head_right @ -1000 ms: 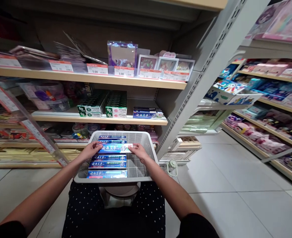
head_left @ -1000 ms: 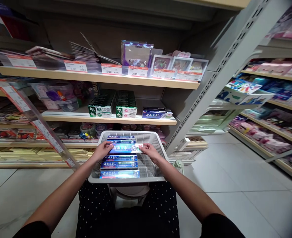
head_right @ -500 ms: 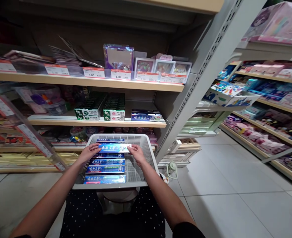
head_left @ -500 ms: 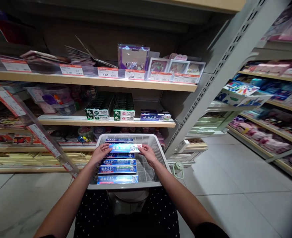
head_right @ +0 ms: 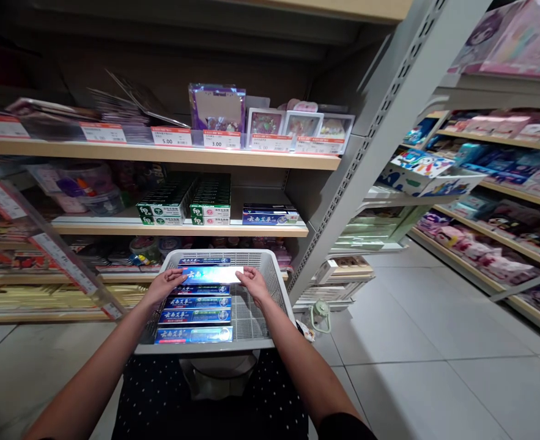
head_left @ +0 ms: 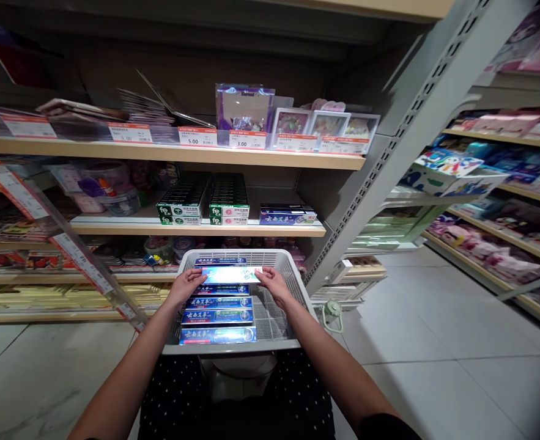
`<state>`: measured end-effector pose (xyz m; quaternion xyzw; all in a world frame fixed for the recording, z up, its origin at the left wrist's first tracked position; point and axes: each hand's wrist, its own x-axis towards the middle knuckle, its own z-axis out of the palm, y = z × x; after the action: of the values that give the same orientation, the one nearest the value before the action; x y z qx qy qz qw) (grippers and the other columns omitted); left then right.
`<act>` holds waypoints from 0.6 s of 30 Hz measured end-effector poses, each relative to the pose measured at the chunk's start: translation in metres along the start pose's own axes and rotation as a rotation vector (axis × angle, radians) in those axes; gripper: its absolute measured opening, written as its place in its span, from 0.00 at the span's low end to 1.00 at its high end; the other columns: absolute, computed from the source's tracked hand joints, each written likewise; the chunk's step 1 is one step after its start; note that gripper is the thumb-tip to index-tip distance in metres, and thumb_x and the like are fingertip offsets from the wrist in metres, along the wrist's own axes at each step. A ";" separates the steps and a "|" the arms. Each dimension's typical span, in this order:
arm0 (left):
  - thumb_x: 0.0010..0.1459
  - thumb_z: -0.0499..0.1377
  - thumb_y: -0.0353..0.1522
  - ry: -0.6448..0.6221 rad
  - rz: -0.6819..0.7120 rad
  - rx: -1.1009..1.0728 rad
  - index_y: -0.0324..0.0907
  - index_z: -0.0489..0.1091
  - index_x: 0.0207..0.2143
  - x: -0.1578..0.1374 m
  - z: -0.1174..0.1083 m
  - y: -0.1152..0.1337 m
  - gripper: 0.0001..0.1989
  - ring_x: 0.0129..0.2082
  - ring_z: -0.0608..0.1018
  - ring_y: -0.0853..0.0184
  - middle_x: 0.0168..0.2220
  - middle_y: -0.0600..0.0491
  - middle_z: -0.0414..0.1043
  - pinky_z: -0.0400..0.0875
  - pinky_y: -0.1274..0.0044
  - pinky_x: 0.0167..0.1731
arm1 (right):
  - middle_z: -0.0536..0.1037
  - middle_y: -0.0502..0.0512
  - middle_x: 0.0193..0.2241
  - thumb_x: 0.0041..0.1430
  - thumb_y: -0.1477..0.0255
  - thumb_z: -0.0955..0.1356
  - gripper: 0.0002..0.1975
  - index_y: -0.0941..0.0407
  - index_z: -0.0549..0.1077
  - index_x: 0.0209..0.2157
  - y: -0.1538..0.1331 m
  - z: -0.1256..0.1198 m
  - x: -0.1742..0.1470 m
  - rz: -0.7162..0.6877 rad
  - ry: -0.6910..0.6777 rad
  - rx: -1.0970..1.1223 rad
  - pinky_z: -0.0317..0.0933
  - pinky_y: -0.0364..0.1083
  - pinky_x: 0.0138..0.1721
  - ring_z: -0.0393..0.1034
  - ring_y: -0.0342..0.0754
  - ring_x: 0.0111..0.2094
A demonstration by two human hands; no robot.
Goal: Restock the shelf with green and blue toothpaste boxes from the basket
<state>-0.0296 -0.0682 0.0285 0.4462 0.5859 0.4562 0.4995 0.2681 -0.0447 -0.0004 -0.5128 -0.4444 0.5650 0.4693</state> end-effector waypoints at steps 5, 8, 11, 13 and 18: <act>0.32 0.71 0.49 0.002 0.004 -0.023 0.37 0.71 0.40 0.004 0.001 -0.004 0.35 0.43 0.78 0.57 0.40 0.43 0.77 0.72 0.67 0.44 | 0.78 0.59 0.39 0.44 0.58 0.76 0.24 0.56 0.70 0.40 -0.006 0.004 -0.003 0.002 0.011 0.027 0.69 0.48 0.39 0.74 0.53 0.41; 0.34 0.70 0.50 -0.016 0.020 -0.006 0.39 0.71 0.40 0.003 -0.001 -0.007 0.33 0.41 0.79 0.58 0.39 0.45 0.78 0.73 0.68 0.41 | 0.79 0.61 0.39 0.43 0.58 0.76 0.22 0.57 0.72 0.36 -0.006 0.006 -0.006 0.013 -0.011 0.053 0.69 0.49 0.40 0.74 0.53 0.41; 0.34 0.71 0.49 -0.032 0.016 0.011 0.39 0.71 0.38 0.002 0.000 -0.003 0.32 0.38 0.80 0.59 0.36 0.47 0.78 0.74 0.68 0.40 | 0.79 0.60 0.37 0.42 0.59 0.76 0.22 0.57 0.71 0.35 -0.005 0.005 -0.007 0.015 -0.009 0.053 0.69 0.50 0.41 0.74 0.54 0.39; 0.34 0.71 0.48 -0.017 0.049 0.011 0.39 0.71 0.38 0.001 0.007 0.005 0.30 0.39 0.80 0.58 0.36 0.47 0.78 0.74 0.67 0.42 | 0.78 0.59 0.36 0.43 0.59 0.76 0.22 0.57 0.70 0.35 -0.011 0.000 -0.006 -0.026 0.025 0.031 0.68 0.51 0.42 0.74 0.53 0.39; 0.40 0.69 0.43 0.042 0.253 -0.008 0.39 0.71 0.39 0.009 0.058 0.048 0.26 0.46 0.78 0.57 0.43 0.45 0.76 0.70 0.65 0.50 | 0.76 0.59 0.42 0.43 0.58 0.74 0.25 0.56 0.68 0.41 -0.054 -0.033 0.006 -0.265 0.198 -0.159 0.66 0.50 0.47 0.72 0.52 0.45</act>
<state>0.0301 -0.0459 0.0688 0.5048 0.5338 0.5271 0.4272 0.3044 -0.0296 0.0489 -0.5384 -0.5031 0.4082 0.5388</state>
